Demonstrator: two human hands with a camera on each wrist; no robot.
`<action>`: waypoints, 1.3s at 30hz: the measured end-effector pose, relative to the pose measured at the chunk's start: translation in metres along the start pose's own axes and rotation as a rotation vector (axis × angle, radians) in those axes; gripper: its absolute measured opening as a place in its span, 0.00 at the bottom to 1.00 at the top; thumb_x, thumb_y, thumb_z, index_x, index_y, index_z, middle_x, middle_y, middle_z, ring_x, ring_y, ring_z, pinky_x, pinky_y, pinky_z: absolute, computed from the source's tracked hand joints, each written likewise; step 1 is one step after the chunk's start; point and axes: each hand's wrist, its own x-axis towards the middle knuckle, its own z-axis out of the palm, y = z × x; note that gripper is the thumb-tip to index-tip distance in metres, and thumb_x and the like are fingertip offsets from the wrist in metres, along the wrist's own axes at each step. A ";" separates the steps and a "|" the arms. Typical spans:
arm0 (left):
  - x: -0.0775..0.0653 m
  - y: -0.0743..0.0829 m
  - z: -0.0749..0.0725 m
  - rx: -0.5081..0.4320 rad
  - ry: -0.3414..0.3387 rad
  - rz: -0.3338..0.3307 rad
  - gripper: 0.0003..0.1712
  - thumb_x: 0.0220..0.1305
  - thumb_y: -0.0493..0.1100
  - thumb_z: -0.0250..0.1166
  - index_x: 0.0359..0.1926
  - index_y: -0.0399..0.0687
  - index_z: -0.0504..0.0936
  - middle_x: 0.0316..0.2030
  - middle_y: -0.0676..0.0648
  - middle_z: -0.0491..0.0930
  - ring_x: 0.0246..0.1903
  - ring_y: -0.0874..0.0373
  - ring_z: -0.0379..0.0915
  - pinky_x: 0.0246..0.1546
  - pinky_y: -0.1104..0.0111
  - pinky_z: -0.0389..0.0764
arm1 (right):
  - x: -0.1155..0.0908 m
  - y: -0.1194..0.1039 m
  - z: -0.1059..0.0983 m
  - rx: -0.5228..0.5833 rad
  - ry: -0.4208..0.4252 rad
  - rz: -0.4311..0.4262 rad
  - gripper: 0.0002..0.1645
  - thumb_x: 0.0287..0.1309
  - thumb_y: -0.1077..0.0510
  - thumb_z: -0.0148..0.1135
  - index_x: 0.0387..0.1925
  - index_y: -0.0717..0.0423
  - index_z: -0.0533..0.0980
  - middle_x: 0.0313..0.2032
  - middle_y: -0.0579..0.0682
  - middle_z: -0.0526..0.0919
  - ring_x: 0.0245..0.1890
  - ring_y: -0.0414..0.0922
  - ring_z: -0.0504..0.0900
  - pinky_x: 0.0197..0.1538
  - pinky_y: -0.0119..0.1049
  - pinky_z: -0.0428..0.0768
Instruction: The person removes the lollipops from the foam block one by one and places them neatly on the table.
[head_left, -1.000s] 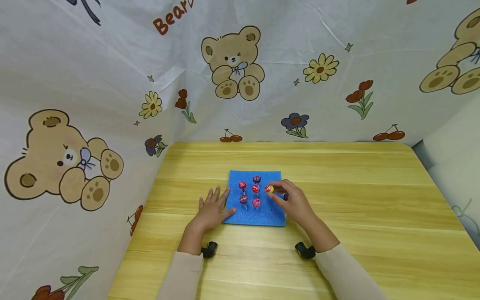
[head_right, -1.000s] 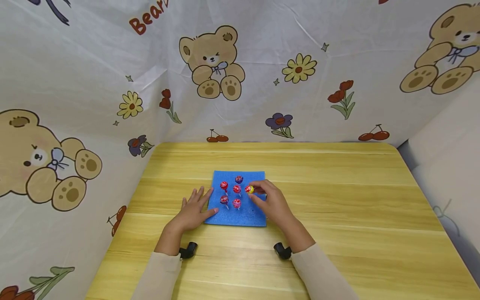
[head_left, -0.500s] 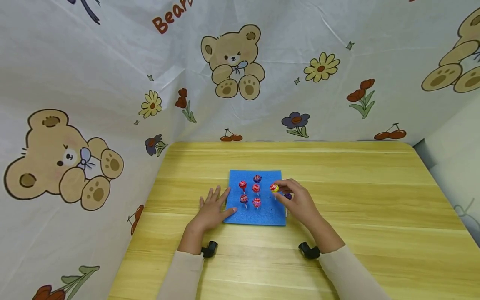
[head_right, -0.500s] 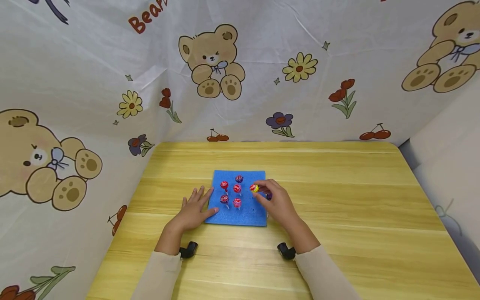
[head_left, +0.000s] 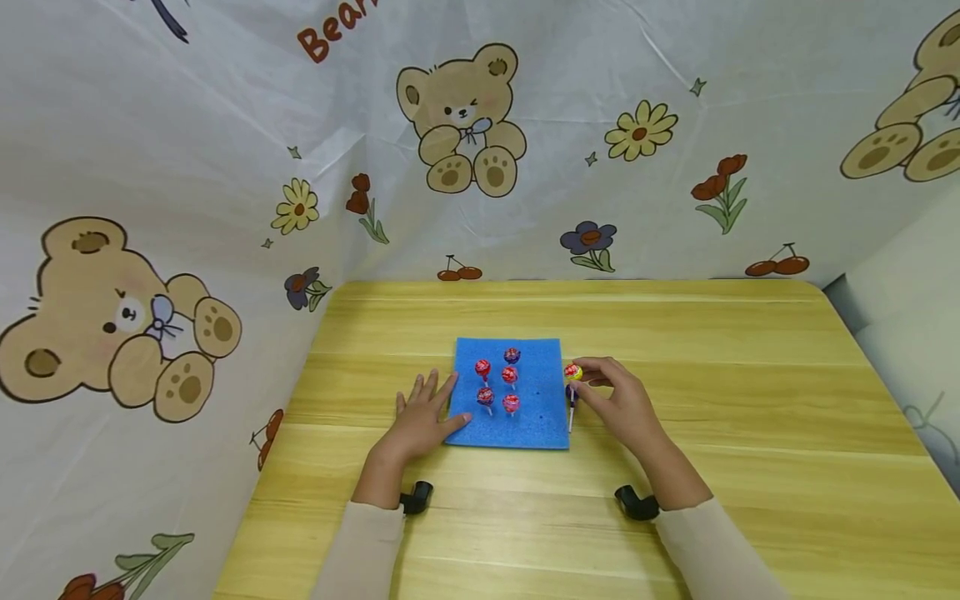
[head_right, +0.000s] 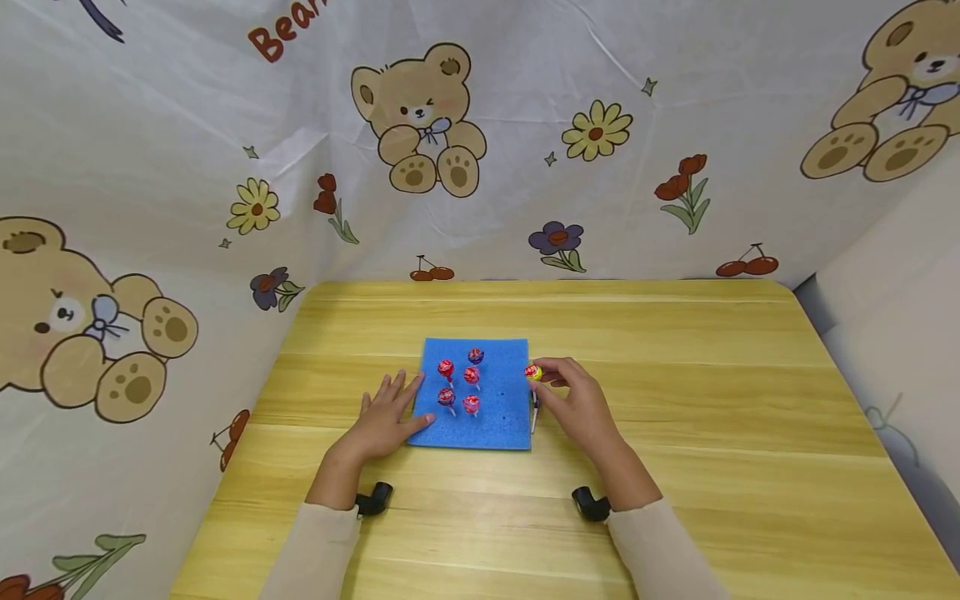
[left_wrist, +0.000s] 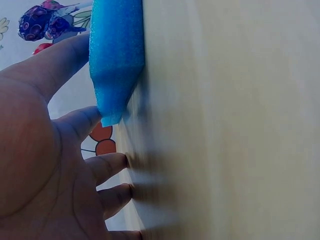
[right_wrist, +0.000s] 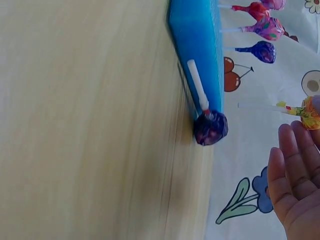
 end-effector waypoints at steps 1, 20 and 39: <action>0.000 0.000 0.000 0.002 0.001 -0.002 0.48 0.69 0.69 0.56 0.81 0.67 0.46 0.82 0.43 0.37 0.81 0.40 0.25 0.74 0.32 0.29 | -0.001 0.002 -0.001 -0.010 0.001 0.000 0.22 0.67 0.57 0.66 0.60 0.57 0.78 0.50 0.51 0.83 0.48 0.49 0.83 0.54 0.54 0.82; -0.002 0.002 -0.002 -0.016 -0.004 -0.002 0.47 0.70 0.67 0.57 0.81 0.66 0.47 0.82 0.42 0.38 0.81 0.39 0.25 0.73 0.31 0.29 | -0.007 0.020 -0.009 -0.054 -0.052 0.160 0.20 0.68 0.56 0.65 0.58 0.56 0.78 0.50 0.53 0.84 0.49 0.49 0.83 0.53 0.38 0.83; -0.001 0.000 -0.001 -0.011 -0.004 0.001 0.47 0.70 0.69 0.56 0.81 0.66 0.46 0.82 0.42 0.37 0.81 0.40 0.25 0.73 0.32 0.28 | -0.001 0.025 -0.010 -0.205 -0.172 0.347 0.20 0.70 0.50 0.62 0.53 0.61 0.78 0.44 0.57 0.85 0.45 0.52 0.85 0.48 0.46 0.83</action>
